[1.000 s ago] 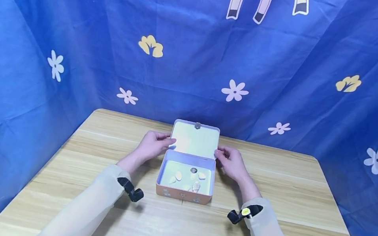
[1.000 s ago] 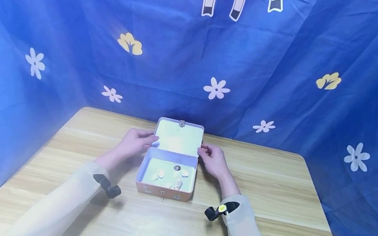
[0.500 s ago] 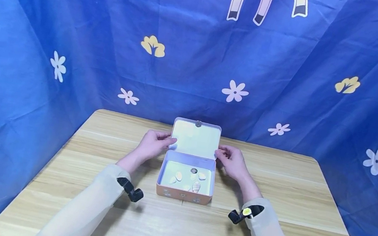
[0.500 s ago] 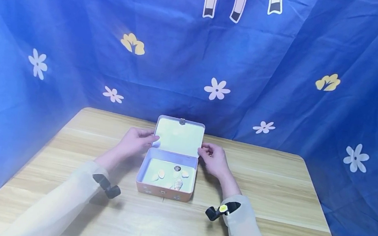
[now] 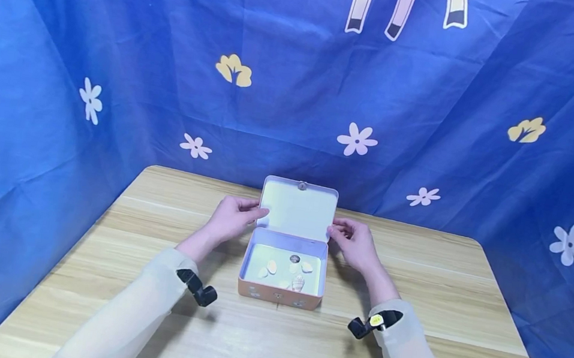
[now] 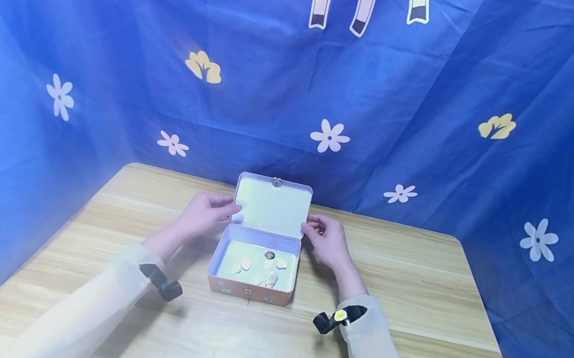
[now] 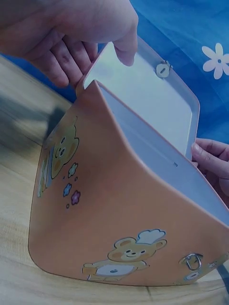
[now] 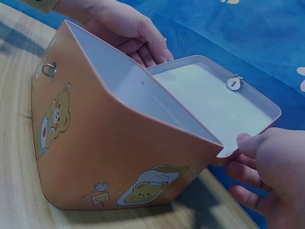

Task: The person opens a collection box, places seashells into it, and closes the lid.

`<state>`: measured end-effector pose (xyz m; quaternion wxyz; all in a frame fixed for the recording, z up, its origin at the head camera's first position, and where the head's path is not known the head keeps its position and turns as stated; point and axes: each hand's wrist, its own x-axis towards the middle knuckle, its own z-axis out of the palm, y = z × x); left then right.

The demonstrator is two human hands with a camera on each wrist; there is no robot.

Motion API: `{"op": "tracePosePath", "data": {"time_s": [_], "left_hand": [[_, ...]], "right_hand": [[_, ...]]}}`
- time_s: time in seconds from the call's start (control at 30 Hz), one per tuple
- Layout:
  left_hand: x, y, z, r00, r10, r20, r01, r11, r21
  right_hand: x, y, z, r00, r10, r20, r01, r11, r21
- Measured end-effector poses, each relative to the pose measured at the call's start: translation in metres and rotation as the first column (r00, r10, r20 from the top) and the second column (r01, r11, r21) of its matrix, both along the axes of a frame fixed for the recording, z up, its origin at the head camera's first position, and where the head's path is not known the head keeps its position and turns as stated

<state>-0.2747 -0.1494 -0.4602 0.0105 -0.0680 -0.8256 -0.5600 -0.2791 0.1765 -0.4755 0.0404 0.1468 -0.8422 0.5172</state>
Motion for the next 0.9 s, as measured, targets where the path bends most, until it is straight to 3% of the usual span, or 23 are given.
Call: {"op": "tracePosePath", "data": {"time_s": [0.9], "left_hand": [[0.017,-0.001,0.012,0.998,-0.034,-0.060,0.035,0.999,0.015]], "right_hand": [[0.012,0.000,0.005,0.997,-0.007,-0.080,0.004,0.999,-0.047]]}}
